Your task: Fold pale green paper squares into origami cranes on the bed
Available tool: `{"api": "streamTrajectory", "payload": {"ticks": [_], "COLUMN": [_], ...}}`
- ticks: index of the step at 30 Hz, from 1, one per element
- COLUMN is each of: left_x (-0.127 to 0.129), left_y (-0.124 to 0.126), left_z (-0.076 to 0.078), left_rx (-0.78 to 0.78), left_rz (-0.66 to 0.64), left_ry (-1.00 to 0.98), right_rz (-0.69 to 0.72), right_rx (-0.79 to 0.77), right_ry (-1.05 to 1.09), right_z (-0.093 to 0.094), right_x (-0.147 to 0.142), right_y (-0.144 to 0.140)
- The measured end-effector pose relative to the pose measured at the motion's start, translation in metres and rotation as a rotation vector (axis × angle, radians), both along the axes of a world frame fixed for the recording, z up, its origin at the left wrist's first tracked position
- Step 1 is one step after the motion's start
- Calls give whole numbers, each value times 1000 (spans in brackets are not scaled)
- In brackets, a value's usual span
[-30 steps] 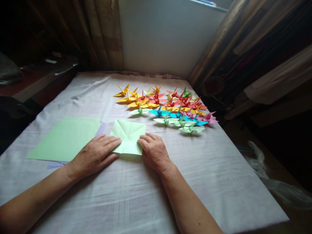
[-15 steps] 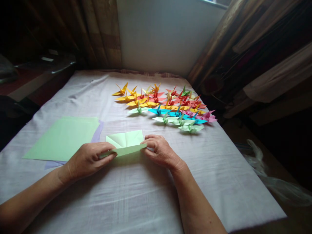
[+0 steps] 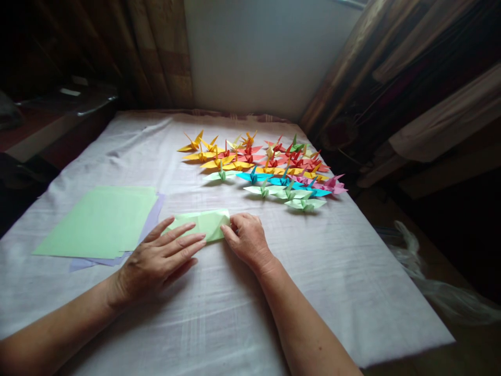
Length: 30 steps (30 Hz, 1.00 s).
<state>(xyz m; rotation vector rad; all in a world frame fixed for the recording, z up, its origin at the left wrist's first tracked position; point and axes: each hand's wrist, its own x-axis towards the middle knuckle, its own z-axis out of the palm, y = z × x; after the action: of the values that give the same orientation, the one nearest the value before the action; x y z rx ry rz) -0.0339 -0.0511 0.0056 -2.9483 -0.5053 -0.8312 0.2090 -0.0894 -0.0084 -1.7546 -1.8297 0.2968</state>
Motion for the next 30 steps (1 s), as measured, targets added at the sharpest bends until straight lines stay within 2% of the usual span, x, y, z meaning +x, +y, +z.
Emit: {"api": "streamTrajectory", "payload": {"ticks": [2,4,10,30], "left_x": [1,1,-1,0], "left_y": [-3,-2,2,4], "left_z": [-5,-11,-22,-23], "left_rx": [-62,-114,-168,-226], "left_rz": [-29,-1,41,102], "left_ry": [94,173,280,366], "right_rz": [-21,-42,-76,-158], "right_rx": [3,4,10,135], "right_ry": [22,60,77,-193], "right_z": [-2,-6,-13,-13], "right_x": [0,0,-2,-13], "right_y": [0,1,2,4]}}
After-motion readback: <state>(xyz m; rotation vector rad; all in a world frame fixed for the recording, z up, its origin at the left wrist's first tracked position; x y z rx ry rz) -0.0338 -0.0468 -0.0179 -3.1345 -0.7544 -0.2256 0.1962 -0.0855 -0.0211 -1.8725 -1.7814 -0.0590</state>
